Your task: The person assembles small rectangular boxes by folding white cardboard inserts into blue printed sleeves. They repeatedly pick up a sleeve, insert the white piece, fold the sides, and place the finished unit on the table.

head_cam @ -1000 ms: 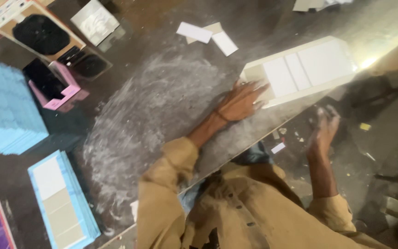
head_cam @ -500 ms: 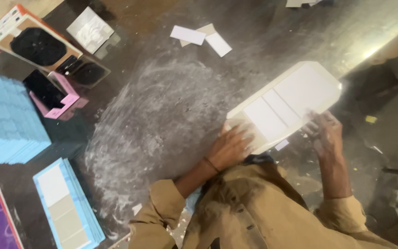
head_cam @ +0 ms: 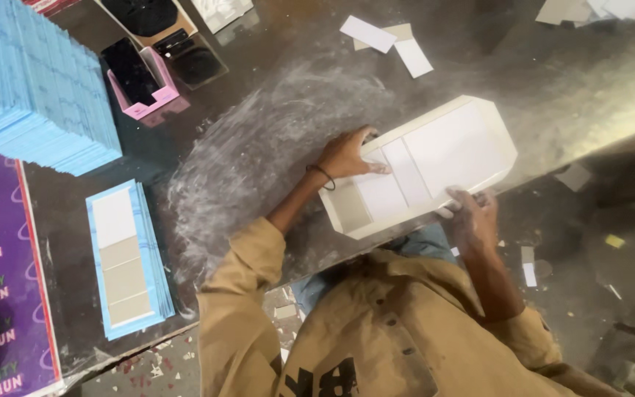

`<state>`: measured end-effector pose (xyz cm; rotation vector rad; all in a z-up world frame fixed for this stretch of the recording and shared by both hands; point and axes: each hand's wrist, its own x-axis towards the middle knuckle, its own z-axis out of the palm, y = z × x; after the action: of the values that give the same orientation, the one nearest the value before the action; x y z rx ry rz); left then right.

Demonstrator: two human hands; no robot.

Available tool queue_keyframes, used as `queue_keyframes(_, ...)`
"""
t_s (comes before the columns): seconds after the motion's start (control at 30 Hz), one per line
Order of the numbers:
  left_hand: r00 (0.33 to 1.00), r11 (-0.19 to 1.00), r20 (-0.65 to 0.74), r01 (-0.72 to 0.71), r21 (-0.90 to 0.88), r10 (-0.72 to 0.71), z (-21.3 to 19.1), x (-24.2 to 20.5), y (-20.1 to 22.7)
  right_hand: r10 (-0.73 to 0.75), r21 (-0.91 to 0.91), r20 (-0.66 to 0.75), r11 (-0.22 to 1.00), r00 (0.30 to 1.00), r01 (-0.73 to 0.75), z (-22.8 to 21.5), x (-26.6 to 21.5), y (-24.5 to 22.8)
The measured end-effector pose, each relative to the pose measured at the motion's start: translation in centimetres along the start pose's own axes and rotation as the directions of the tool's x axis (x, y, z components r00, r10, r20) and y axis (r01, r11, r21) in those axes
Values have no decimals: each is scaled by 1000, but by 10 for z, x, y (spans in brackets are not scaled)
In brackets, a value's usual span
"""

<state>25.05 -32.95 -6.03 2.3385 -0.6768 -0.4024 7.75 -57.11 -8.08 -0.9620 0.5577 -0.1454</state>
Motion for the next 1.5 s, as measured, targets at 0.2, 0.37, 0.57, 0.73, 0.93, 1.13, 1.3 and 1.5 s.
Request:
queue_keyframes(0.2, 996, 996, 94, 6, -89, 3, -14, -2, -34, 32, 29, 115, 999, 993, -36, 5, 4, -7)
queue_keyframes(0.37, 1000, 996, 23, 6, 88, -9, -32, -22, -51, -155, -335, 139, 922, 978, 194, -6, 41, -37)
queue_keyframes(0.57, 989, 987, 99, 93, 134, -107, -41, -38, -52, 138, -635, 750, 425, 647, 646, 63, 126, -60)
queue_keyframes(0.73, 976, 965, 92, 175, 195, -196, -46, -61, -61, 582, -623, 623, -35, 523, 782, 148, 146, -56)
queue_keyframes(0.93, 990, 978, 5, 136, 159, -139, -37, -78, -87, 604, -620, 620, -15, 501, 784, 187, 132, -30)
queue_keyframes(1.13, 994, 993, -67, 95, 63, -91, -33, -96, -99, 498, -487, 763, 23, 412, 873, 178, 130, -18)
queue_keyframes(1.3, 996, 997, -79, 44, 55, -40, -42, -114, -94, 527, -503, 730, -16, 434, 864, 176, 130, -21)
queue_keyframes(1.5, 991, 996, -132, 13, 88, -1, -39, -133, -97, 529, -203, 834, 28, 158, 979, 178, 125, -16)
